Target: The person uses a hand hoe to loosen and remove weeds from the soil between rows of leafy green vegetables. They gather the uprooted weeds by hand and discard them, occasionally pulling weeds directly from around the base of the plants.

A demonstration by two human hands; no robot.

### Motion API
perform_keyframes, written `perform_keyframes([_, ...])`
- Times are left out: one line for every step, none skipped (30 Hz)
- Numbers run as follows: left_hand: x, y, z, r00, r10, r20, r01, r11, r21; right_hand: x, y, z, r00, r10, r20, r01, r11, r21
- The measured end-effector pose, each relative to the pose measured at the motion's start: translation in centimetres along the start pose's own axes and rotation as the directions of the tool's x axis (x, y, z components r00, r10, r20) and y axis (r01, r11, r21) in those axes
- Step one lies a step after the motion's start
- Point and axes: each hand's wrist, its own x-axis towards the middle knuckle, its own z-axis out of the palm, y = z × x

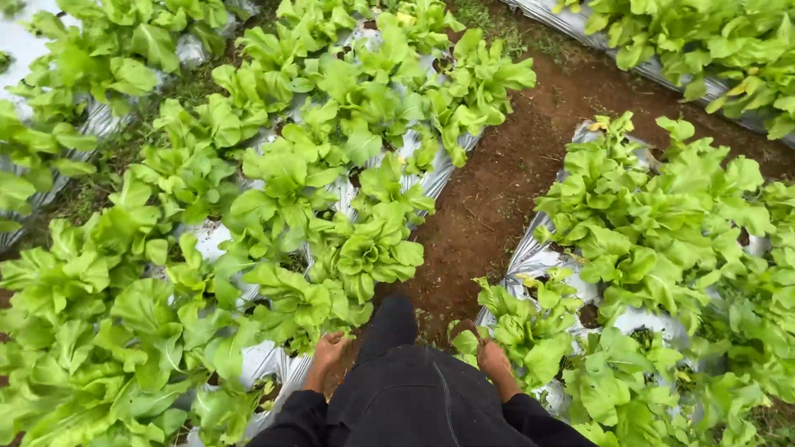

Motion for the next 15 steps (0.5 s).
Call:
perform_keyframes([0.9, 0.8, 0.6, 1.0, 0.011, 0.025, -0.011, 0.999, 0.033, -0.6, 0.6, 0.1, 0.999, 0.031, -0.012, -0.03, 0.999, 0.028])
perform_keyframes([1.9, 1.7, 1.0, 0.833, 0.549, 0.066, -0.522, 0.742, 0.42, -1.1, 1.0, 0.3, 0.995, 0.096, 0.006, -0.096, 0.988, 0.123])
perform_keyframes([3.2, 2.8, 1.4, 0.405, 0.866, 0.293, -0.754, 0.135, 0.643, -1.2, 1.0, 0.2, 0.988, 0.153, 0.025, -0.155, 0.965, 0.214])
perform_keyframes([4.6, 5.2, 2.1, 0.386, 0.863, 0.326, -0.77, 0.107, 0.63, 0.4, 3.2, 1.7, 0.984, 0.177, 0.014, -0.176, 0.955, 0.24])
perform_keyframes([6.0, 7.6, 3.0, 0.822, 0.544, 0.167, -0.556, 0.703, 0.443, 2.3, 5.3, 3.2, 0.985, 0.17, -0.013, -0.161, 0.952, 0.261])
perform_keyframes([7.4, 10.0, 3.8, 0.988, -0.002, 0.153, -0.023, 0.986, 0.165, 4.1, 7.3, 4.8, 0.986, 0.164, -0.041, -0.146, 0.949, 0.281])
perform_keyframes([9.2, 12.1, 4.5, 0.986, 0.006, 0.165, -0.037, 0.982, 0.185, 5.2, 6.4, 3.8, 0.983, 0.179, -0.048, -0.157, 0.941, 0.301])
perform_keyframes([10.8, 14.3, 5.2, 0.982, 0.058, 0.18, -0.104, 0.96, 0.261, 6.2, 5.4, 2.7, 0.974, 0.22, -0.052, -0.192, 0.924, 0.331])
perform_keyframes([12.7, 17.2, 6.4, 0.973, 0.115, 0.2, -0.177, 0.928, 0.327, 7.7, 4.5, 0.7, 0.964, 0.259, -0.061, -0.221, 0.907, 0.36])
perform_keyframes([14.5, 20.8, 7.1, 0.968, 0.129, 0.215, -0.198, 0.92, 0.338, 8.6, 3.0, -2.0, 0.959, 0.272, -0.074, -0.226, 0.898, 0.377])
perform_keyframes([15.7, 23.5, 7.9, 0.968, 0.102, 0.23, -0.156, 0.961, 0.23, 8.5, 2.0, -4.2, 0.943, 0.326, -0.068, -0.273, 0.874, 0.403])
perform_keyframes([16.8, 26.0, 8.8, 0.966, 0.075, 0.248, -0.108, 0.987, 0.12, 8.4, 1.0, -6.3, 0.924, 0.378, -0.061, -0.318, 0.846, 0.429])
perform_keyframes([18.6, 29.0, 9.4, 0.962, 0.084, 0.261, -0.121, 0.984, 0.132, 9.4, -0.8, -9.5, 0.918, 0.391, -0.068, -0.323, 0.836, 0.444])
perform_keyframes([20.2, 31.9, 10.1, 0.965, 0.125, 0.229, -0.18, 0.954, 0.24, 10.3, -2.3, -12.8, 0.896, 0.439, -0.064, -0.359, 0.803, 0.476])
perform_keyframes([21.1, 33.5, 10.5, 0.967, 0.153, 0.205, -0.219, 0.909, 0.355, 9.8, -3.6, -14.8, 0.869, 0.493, -0.039, -0.409, 0.76, 0.505])
